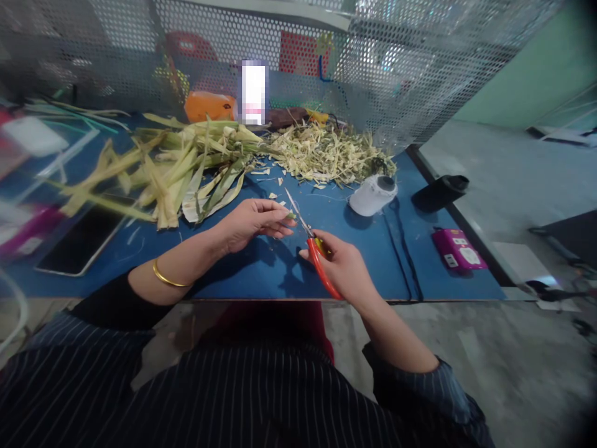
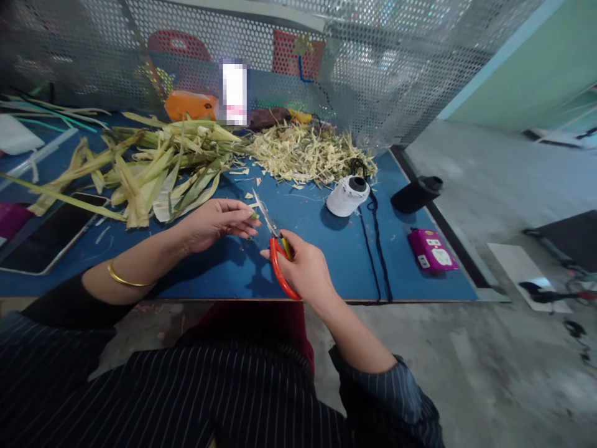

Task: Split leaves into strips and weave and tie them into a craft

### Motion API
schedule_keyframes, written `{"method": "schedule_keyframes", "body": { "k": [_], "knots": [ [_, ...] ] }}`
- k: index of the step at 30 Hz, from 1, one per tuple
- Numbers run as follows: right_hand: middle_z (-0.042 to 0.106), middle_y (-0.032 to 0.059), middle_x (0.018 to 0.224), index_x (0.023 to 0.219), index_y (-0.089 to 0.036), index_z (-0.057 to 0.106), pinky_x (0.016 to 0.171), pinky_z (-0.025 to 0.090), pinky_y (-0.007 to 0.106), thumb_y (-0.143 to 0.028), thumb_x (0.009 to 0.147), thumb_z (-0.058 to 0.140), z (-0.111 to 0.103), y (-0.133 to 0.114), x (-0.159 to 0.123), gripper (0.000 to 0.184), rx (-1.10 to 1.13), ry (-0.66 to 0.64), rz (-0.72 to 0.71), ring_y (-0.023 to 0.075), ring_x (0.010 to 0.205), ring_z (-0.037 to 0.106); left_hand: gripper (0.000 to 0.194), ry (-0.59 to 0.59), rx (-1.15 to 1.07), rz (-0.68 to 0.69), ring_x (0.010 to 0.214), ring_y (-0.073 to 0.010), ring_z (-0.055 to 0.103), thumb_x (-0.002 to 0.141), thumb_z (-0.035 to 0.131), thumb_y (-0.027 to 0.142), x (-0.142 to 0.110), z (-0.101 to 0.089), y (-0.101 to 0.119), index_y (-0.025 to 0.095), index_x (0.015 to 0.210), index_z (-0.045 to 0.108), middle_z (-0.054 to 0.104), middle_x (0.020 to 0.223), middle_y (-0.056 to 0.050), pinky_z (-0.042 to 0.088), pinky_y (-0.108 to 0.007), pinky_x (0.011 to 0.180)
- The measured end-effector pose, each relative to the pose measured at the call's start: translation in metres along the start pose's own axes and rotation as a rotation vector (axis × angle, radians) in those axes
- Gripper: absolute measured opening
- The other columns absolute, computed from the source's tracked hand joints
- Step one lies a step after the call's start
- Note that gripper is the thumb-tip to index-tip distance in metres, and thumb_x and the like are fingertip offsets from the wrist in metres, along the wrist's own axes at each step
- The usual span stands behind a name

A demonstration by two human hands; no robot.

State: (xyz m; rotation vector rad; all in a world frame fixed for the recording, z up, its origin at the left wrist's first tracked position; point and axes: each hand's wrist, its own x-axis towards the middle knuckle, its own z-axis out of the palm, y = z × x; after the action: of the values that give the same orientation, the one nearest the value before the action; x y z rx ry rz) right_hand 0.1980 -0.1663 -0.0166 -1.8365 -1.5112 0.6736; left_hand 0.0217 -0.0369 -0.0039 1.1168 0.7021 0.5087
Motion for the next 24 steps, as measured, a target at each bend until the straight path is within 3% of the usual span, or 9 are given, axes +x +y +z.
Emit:
{"method": "schedule_keyframes", "body": {
  "k": [3,6,11,15,19,24],
  "knots": [
    [0.073,0.0031,0.088,0.116,-0.022,0.066,0.067,0.045,0.027,-0.049,0.080,0.064,-0.005,0.001,-0.001,0.045,-0.131,0.012,0.011,0.0176,0.073,0.063,0.015,0.008,-0.108,-0.002,0.065,-0.0130,0.069,0.077,0.074,0.026,0.002,0.000,0.001,0.012,0.077,0.068,0.072,0.076,-0.006,0.056,-0.023,0.065],
    [0.075,0.0030,0.088,0.121,-0.026,0.064,0.066,0.046,0.028,-0.052,0.080,0.064,-0.016,0.005,-0.003,0.049,-0.308,-0.025,0.000,0.0217,0.078,0.068,0.010,0.074,-0.222,0.080,0.062,-0.0092,0.066,0.082,0.069,0.020,0.005,-0.004,0.003,0.011,0.076,0.067,0.068,0.071,-0.003,0.056,-0.022,0.067],
    [0.075,0.0058,0.104,0.124,-0.025,0.064,0.070,0.048,0.031,-0.051,0.078,0.066,-0.052,0.020,-0.013,0.053,-0.570,-0.134,-0.033,0.0281,0.093,0.070,0.012,0.170,-0.285,0.224,0.064,-0.0088,0.065,0.086,0.061,0.016,0.007,-0.012,0.012,0.012,0.077,0.066,0.066,0.072,-0.002,0.057,-0.022,0.068],
    [0.076,0.0065,0.097,0.123,-0.025,0.064,0.064,0.047,0.031,-0.052,0.081,0.059,-0.073,0.033,-0.015,0.050,-0.710,-0.037,0.070,0.0279,0.085,0.071,0.012,0.201,-0.238,0.209,0.064,-0.0091,0.064,0.085,0.062,0.016,0.004,-0.013,0.020,0.012,0.075,0.067,0.067,0.071,-0.002,0.057,-0.022,0.067],
    [0.074,0.0107,0.092,0.125,-0.020,0.059,0.055,0.041,0.031,-0.045,0.085,0.055,-0.071,0.039,-0.006,0.048,-0.919,0.099,0.138,0.0287,0.079,0.069,0.013,0.133,-0.154,0.147,0.062,-0.0092,0.064,0.083,0.065,0.021,-0.001,-0.012,0.024,0.013,0.074,0.068,0.067,0.070,-0.002,0.056,-0.022,0.066],
    [0.071,0.0163,0.097,0.107,-0.016,0.068,0.060,0.043,0.034,-0.028,0.086,0.054,-0.060,0.026,0.012,0.028,-0.981,0.088,-0.012,0.0309,0.086,0.067,0.014,0.041,-0.053,0.077,0.061,-0.0095,0.064,0.079,0.069,0.025,-0.005,-0.008,0.023,0.014,0.072,0.066,0.068,0.070,-0.002,0.055,-0.023,0.066]
  ]
}}
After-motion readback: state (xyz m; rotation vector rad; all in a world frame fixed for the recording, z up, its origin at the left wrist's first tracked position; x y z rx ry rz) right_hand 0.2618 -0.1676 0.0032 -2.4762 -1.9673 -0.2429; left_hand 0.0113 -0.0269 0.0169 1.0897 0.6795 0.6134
